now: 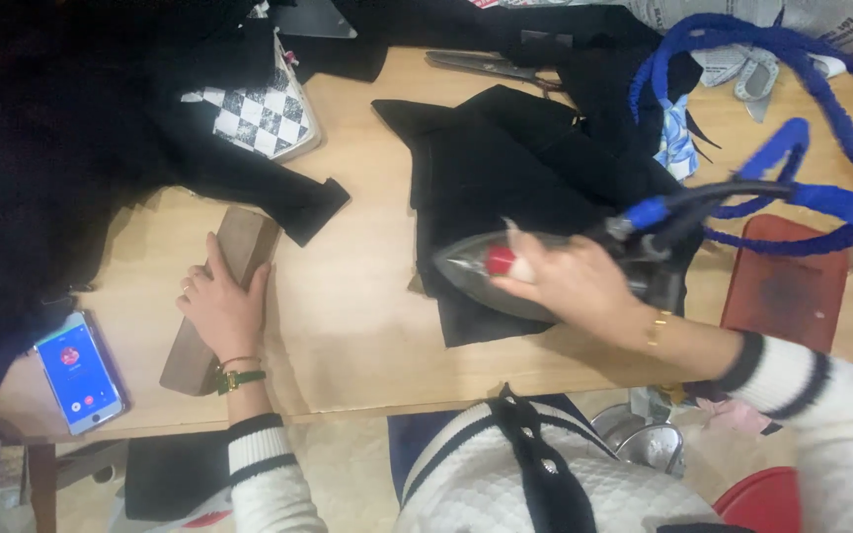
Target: Ironing and pressing seams on black fabric components using a steam iron and a wooden clapper on a workbench.
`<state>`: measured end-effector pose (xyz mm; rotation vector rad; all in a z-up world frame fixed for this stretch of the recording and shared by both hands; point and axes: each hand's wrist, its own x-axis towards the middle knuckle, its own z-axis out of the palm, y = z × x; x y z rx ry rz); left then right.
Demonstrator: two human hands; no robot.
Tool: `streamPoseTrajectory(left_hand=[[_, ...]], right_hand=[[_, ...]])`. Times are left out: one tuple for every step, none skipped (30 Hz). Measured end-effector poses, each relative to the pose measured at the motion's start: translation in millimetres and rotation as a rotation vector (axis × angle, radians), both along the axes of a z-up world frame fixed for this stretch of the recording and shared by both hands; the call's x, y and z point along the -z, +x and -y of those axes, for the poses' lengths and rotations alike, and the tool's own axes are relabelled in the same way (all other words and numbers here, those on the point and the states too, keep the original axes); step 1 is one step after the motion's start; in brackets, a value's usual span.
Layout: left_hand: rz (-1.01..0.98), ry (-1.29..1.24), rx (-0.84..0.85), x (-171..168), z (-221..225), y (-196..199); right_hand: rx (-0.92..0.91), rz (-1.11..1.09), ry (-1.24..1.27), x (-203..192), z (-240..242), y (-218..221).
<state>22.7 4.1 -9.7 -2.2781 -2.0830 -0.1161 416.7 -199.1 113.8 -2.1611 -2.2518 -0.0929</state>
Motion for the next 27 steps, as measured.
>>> streamPoseTrajectory(left_hand=[[-0.001,-0.001,-0.008,-1.9,0.6,1.0],[0.004,-0.009,-0.002,-3.8,1.2,1.9],[0.009,-0.017,0.007,-5.6,0.9,2.7],[0.008,-0.017,0.002,-6.0,2.0,1.1],[0.013,-0.025,0.015,-6.3,2.1,1.1],[0.018,-0.033,0.028,-6.7,2.1,0.9],[0.019,-0.031,0.021,-6.3,2.3,1.7],[0.022,-0.032,0.004,-5.8,2.2,2.5],[0.024,-0.033,-0.012,-5.4,1.6,2.9],[0.024,-0.031,-0.017,-5.7,2.1,3.3],[0.030,-0.026,-0.022,-6.3,1.9,3.6],[0.036,-0.022,-0.027,-6.8,1.7,4.5],[0.035,-0.022,-0.026,-6.1,1.5,4.5],[0.032,-0.024,-0.035,-5.5,1.4,4.8],[0.030,-0.026,-0.044,-4.7,0.8,5.8],[0.031,-0.024,-0.044,-4.2,-0.5,5.5],[0.017,-0.018,-0.041,-3.3,-0.7,4.8],[0.003,-0.012,-0.039,-2.2,-0.8,4.2],[0.001,-0.015,-0.038,-2.6,-0.5,2.9],[0.004,-0.033,-0.022,-2.9,-0.2,1.6],[0.009,-0.049,-0.005,-3.5,-1.0,1.1],[0.009,-0.050,-0.002,-2.6,-1.5,1.7],[0.001,-0.038,-0.004,-1.7,-1.1,1.3],[-0.006,-0.026,-0.005,-0.7,-0.5,0.6],[-0.006,-0.027,-0.007,-0.8,-0.4,0.7],[0.003,-0.022,-0.004,-1.0,-0.2,0.4],[0.012,-0.015,-0.001,-1.2,-0.5,0.4]], right_hand=[[-0.008,-0.001,-0.001,-2.6,-9.2,-8.6],[-0.031,-0.034,-0.013,-5.2,-18.3,-17.4],[-0.052,-0.067,-0.026,-7.6,-27.1,-26.9],[-0.057,-0.069,-0.026,-9.1,-31.8,-30.6],[-0.104,-0.033,-0.025,-11.3,-37.2,-33.2],[-0.152,0.003,-0.024,-13.6,-42.8,-36.1],[-0.158,0.004,-0.022,-11.5,-41.5,-34.4],[-0.150,0.018,-0.043,-9.3,-40.6,-32.7],[-0.141,0.031,-0.063,-6.9,-39.9,-31.4],[-0.147,0.032,-0.062,-11.3,-35.6,-30.9],[-0.137,0.051,-0.101,-15.6,-31.2,-30.6],[-0.127,0.071,-0.140,-19.9,-26.7,-29.7],[-0.126,0.069,-0.139,-18.0,-25.4,-27.7],[-0.117,0.088,-0.157,-16.2,-24.0,-25.3],[-0.108,0.109,-0.173,-14.7,-23.4,-22.3],[-0.108,0.109,-0.171,-16.1,-25.5,-25.4],[-0.117,0.108,-0.164,-17.3,-27.1,-28.6],[-0.126,0.107,-0.157,-18.2,-28.7,-31.8],[-0.125,0.105,-0.160,-14.1,-32.8,-38.2],[-0.135,0.109,-0.122,-9.8,-36.9,-44.5],[-0.143,0.114,-0.082,-5.9,-41.4,-50.4],[-0.141,0.113,-0.083,0.2,-47.2,-55.1],[-0.156,0.151,-0.045,6.6,-52.7,-60.3],[-0.172,0.188,-0.008,12.9,-58.1,-65.8],[-0.174,0.188,-0.008,21.4,-62.2,-68.8],[-0.186,0.166,0.002,29.8,-66.1,-72.1],[-0.198,0.145,0.013,38.1,-70.6,-75.1]])
